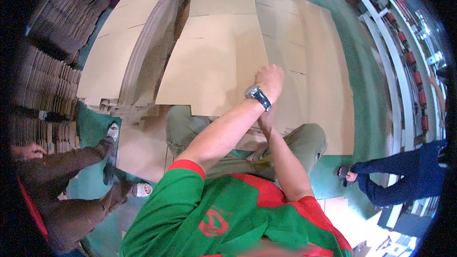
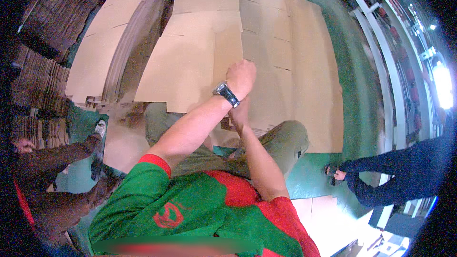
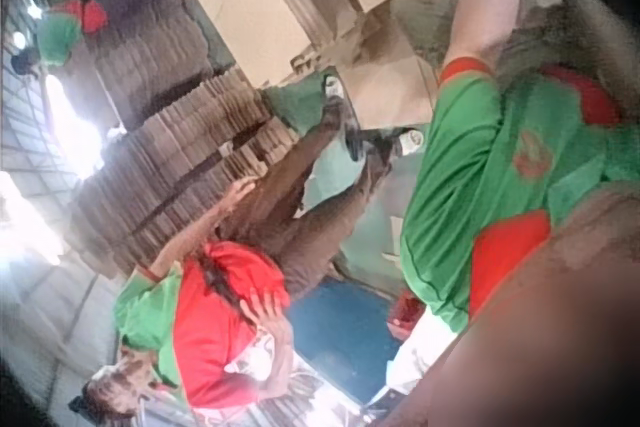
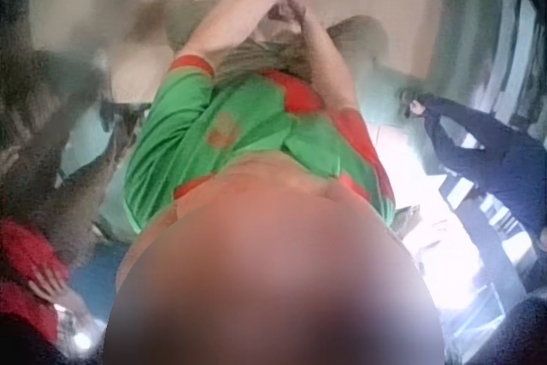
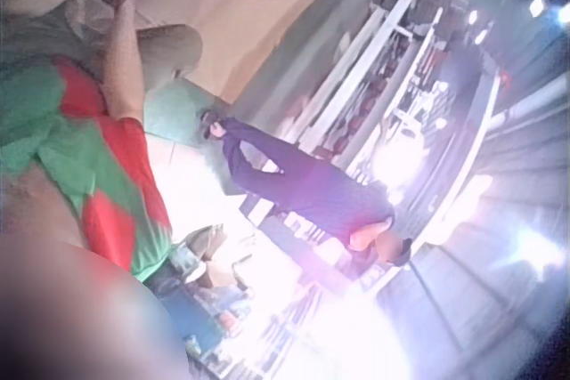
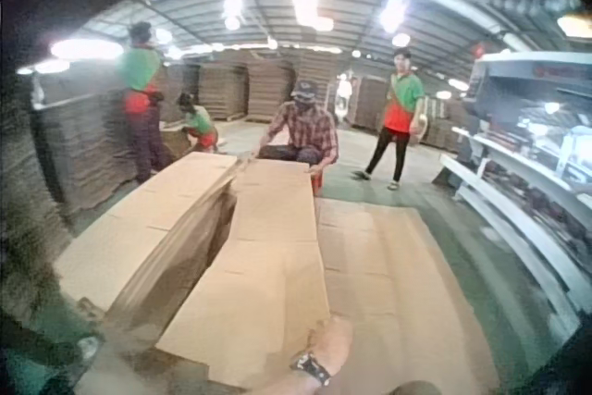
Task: The person sits on the floor and repeatedly picks up flat cardboard pieces from a nearby pile, aligns them, and places them onto a growing stack in front of them. The person occasionally pauses to adjust their position or wipe their face before resuming the stacking.
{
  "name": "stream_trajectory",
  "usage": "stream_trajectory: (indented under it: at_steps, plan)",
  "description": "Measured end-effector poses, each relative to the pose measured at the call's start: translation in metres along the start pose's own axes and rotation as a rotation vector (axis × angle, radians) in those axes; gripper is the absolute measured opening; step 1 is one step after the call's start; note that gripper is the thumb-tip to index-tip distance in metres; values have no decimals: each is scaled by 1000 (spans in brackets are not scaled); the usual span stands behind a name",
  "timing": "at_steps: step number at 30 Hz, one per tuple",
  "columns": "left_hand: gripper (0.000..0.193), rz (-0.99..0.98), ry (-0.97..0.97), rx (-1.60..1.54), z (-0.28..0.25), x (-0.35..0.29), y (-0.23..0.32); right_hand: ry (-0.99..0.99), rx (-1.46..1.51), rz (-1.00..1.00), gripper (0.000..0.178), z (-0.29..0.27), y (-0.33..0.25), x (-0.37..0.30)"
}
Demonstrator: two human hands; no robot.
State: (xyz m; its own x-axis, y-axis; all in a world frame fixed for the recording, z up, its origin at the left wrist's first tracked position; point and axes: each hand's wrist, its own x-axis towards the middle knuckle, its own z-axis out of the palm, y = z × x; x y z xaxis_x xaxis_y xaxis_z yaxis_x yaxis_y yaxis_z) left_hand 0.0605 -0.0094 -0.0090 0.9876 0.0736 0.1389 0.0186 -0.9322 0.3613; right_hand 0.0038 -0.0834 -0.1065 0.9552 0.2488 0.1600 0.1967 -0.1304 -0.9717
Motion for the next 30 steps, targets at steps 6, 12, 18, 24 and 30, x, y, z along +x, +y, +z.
stream_trajectory:
  at_steps: [6,12,18,24,30]
  plan:
    - [29,241,162,-363,-13,-17,46,557,324,536,30,-143,-20,26]
    - [60,-29,390,-543,45,30,-40,657,182,186,39,-331,-90,-63]
    - [71,-906,-327,-1892,138,89,-46,842,127,2,52,-445,-172,-208]
    - [47,-815,-565,-2111,246,63,19,929,-16,32,53,-523,-244,-377]
    - [33,-612,-647,-2212,263,7,99,995,-61,129,54,-513,-287,-515]
